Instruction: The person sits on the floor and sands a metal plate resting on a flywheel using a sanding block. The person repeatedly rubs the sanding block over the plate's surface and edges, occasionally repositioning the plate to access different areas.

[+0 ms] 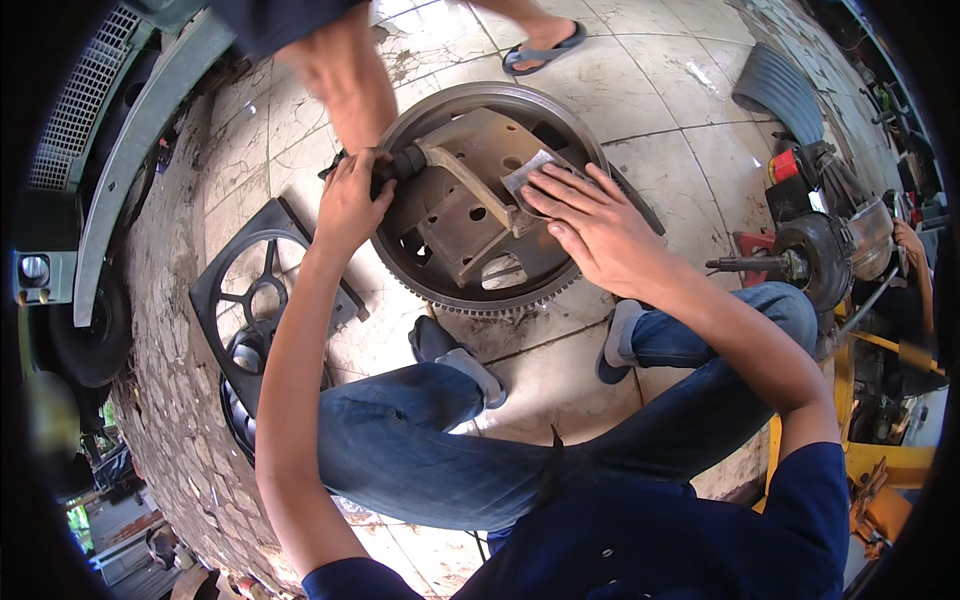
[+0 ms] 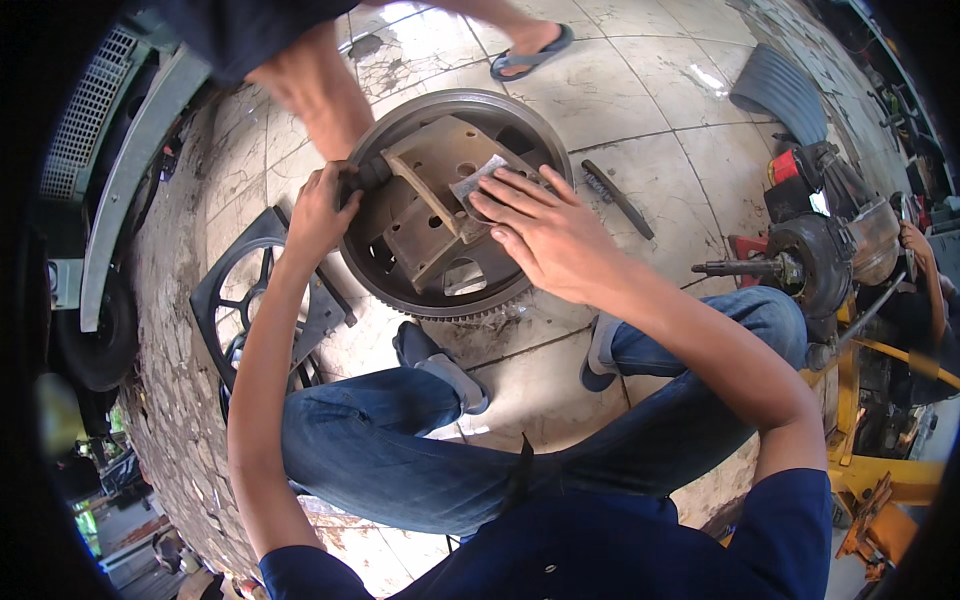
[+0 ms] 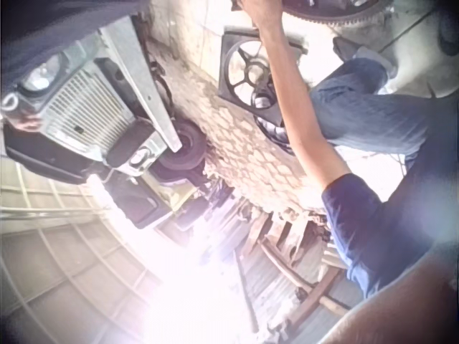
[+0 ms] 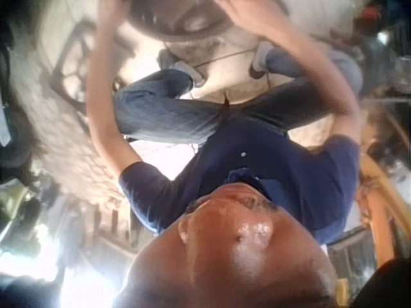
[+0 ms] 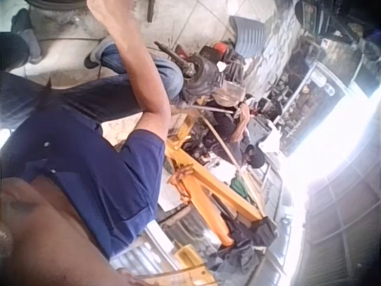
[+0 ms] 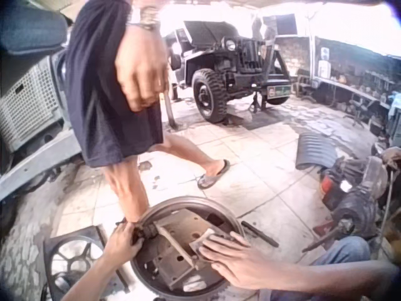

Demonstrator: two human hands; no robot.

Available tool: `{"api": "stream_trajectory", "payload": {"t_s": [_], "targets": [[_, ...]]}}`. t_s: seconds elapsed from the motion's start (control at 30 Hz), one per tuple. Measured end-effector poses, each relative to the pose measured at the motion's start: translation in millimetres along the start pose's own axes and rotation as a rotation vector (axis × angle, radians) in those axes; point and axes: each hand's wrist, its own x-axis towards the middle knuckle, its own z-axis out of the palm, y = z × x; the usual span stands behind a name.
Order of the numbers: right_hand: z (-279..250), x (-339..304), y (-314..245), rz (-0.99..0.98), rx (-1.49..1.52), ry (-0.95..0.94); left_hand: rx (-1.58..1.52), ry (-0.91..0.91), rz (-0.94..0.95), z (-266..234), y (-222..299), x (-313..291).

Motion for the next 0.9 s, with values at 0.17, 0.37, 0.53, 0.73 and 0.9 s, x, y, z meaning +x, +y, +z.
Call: {"api": "stream_trajectory", "payload": {"t_s": [0.17, 0.37, 0.53, 0.73, 0.9], "targets": [[4.3, -1.2, -8.3, -0.035, -0.04, 0.038, -0.144, 0.019, -0.082, 6.9, -2.4, -0.8], [0.7, 5.6, -1.5, 0.086, 0.008, -0.013, -0.163, 0.033, -0.209, 9.2, 10.7, 8.4], [0.4, 8.9, -6.0, 0.005, 0.077, 0.018, -0.077, 0.024, -0.189, -1.9, 19.5, 4.0], [1.0, 6.3, -11.2, -0.031, 0.077, 0.008, 0.07, 0.035, -0.043, 5.1, 1.0, -0.3], [-0.7, 18.3, 12.4, 0.093, -0.015, 0.014, 0.113, 0.015, -0.012, -2.9, 3.2, 0.3]]}}
